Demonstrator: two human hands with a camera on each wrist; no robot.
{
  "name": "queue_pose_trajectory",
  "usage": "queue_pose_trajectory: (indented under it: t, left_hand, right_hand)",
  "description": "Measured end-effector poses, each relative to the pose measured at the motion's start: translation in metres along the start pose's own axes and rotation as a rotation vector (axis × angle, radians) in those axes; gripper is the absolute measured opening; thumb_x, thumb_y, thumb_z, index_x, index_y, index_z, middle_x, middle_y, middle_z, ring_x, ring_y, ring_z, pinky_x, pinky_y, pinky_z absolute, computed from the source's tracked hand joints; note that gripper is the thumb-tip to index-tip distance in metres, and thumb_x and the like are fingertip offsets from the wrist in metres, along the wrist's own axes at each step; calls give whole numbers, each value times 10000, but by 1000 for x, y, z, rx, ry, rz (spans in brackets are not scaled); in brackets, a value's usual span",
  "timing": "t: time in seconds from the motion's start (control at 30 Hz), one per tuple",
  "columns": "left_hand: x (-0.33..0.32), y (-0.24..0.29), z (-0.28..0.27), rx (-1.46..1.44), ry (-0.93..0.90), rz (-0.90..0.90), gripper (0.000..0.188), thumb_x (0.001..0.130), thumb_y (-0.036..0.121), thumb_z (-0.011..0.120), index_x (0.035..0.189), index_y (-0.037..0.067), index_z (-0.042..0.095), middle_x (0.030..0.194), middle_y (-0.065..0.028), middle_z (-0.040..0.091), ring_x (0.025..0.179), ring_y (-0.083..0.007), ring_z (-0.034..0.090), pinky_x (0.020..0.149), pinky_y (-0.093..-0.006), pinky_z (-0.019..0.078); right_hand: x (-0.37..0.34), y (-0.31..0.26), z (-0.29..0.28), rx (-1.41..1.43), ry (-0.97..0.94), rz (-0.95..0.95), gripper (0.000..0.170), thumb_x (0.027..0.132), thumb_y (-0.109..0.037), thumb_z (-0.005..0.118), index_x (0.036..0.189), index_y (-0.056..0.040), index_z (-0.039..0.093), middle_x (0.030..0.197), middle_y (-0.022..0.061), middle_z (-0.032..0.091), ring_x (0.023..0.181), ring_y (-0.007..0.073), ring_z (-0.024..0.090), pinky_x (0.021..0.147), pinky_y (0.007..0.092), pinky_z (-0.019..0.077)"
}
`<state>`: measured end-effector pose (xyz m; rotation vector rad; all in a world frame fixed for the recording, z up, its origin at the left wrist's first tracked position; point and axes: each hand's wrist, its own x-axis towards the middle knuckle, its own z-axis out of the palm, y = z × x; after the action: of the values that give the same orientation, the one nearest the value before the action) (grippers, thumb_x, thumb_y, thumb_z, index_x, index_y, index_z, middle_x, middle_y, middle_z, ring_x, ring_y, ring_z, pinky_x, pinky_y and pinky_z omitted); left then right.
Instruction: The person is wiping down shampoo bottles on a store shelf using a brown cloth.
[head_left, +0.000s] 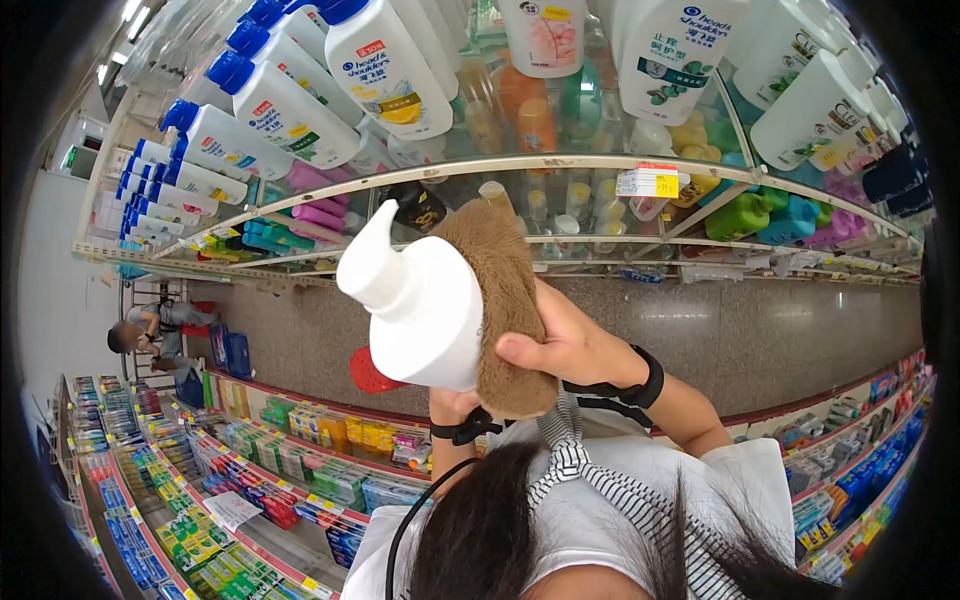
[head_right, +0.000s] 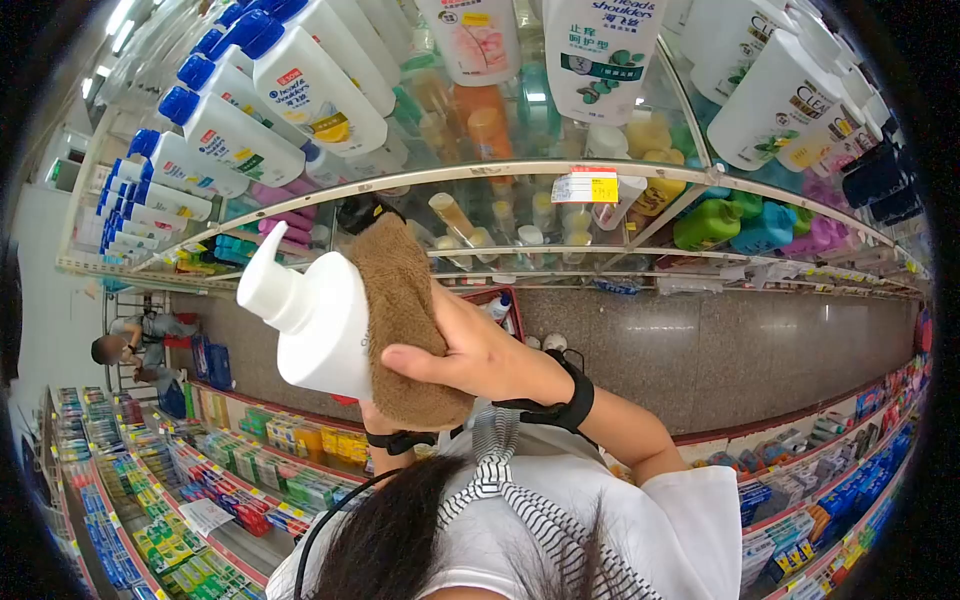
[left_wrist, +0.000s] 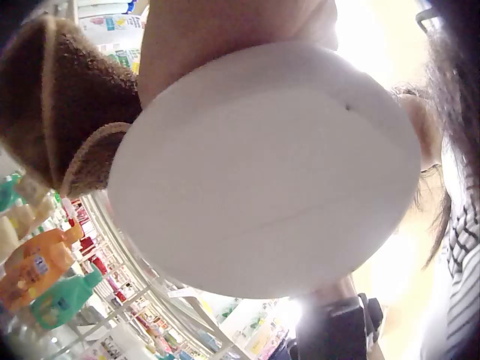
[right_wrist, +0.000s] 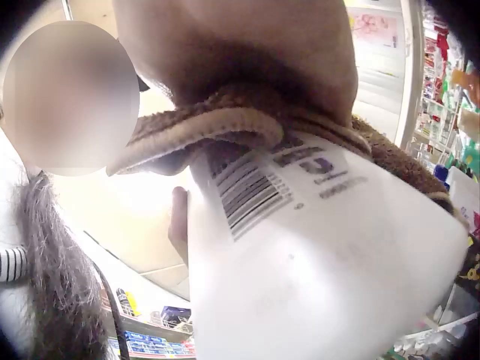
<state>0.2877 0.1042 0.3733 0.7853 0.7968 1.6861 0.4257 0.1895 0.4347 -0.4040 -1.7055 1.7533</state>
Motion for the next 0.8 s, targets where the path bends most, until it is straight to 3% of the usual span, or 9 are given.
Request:
queue_pose_trajectory:
  t: [0.27, 0.33, 0.57, 0.63, 0.67, 0.73, 0.77, 0.8]
  left_hand:
    - [-10, 1, -19, 19, 49, 85, 936, 609, 399, 774, 1259, -52, 274, 1190, -133, 432, 1073, -216, 461, 893, -332, 380]
    - [-10, -2, -20, 28, 75, 102, 934, 611, 399, 773, 1259, -52, 275, 1190, -133, 432, 1073, -216, 461, 893, -332, 379]
    - [2, 0, -21, 72, 169, 172, 928, 615, 398, 770, 1259, -53, 276, 1193, -133, 431, 1074, -216, 460, 894, -331, 378]
    - [10, 27, -1, 314, 179, 40, 867, 671, 375, 724, 1266, -55, 263, 1196, -130, 425, 1079, -216, 457, 919, -335, 363]
    - [14, 35, 13, 281, 228, 12, 837, 669, 312, 732, 1262, -46, 263, 1181, -119, 431, 1075, -206, 461, 945, -338, 346]
    - [9, 25, 14, 318, 272, 82, 826, 660, 288, 742, 1256, -38, 272, 1171, -110, 436, 1070, -199, 464, 936, -332, 356]
    - [8, 20, 16, 354, 311, 153, 817, 651, 264, 751, 1250, -29, 281, 1160, -101, 442, 1066, -191, 466, 927, -326, 366]
    - [11, 20, 22, 247, 367, 115, 868, 598, 282, 798, 1242, -10, 293, 1159, -95, 443, 1065, -199, 471, 897, -331, 399]
  right_hand:
    - [-27, 46, -6, 59, -173, 236, 561, 889, -317, 491, 1269, 53, 307, 1201, 151, 464, 1106, 195, 445, 930, 311, 357]
    - [-35, 52, -7, 211, -171, 410, 536, 884, -304, 511, 1250, 47, 336, 1174, 117, 484, 1065, 165, 466, 900, 292, 383]
    - [-41, 60, -3, 323, -17, 340, 608, 807, -297, 629, 1239, 34, 360, 1161, 103, 490, 1050, 156, 474, 892, 291, 394]
    - [-40, 60, 1, 359, 134, 283, 673, 751, -312, 678, 1226, 46, 363, 1144, 119, 501, 1039, 173, 487, 875, 302, 405]
    - [-40, 59, 1, 359, 131, 285, 673, 751, -312, 678, 1226, 46, 363, 1144, 119, 501, 1039, 173, 487, 875, 302, 405]
    - [-38, 52, 1, -37, 200, 145, 751, 696, -364, 711, 1211, 59, 366, 1115, 162, 499, 1012, 241, 513, 857, 330, 416]
    - [-37, 47, 2, -37, 194, 144, 751, 696, -364, 711, 1211, 59, 366, 1115, 162, 499, 1012, 241, 513, 857, 330, 416]
    - [-36, 39, 3, -323, 212, 73, 786, 671, -398, 719, 1203, 63, 369, 1100, 178, 491, 999, 279, 511, 852, 347, 417]
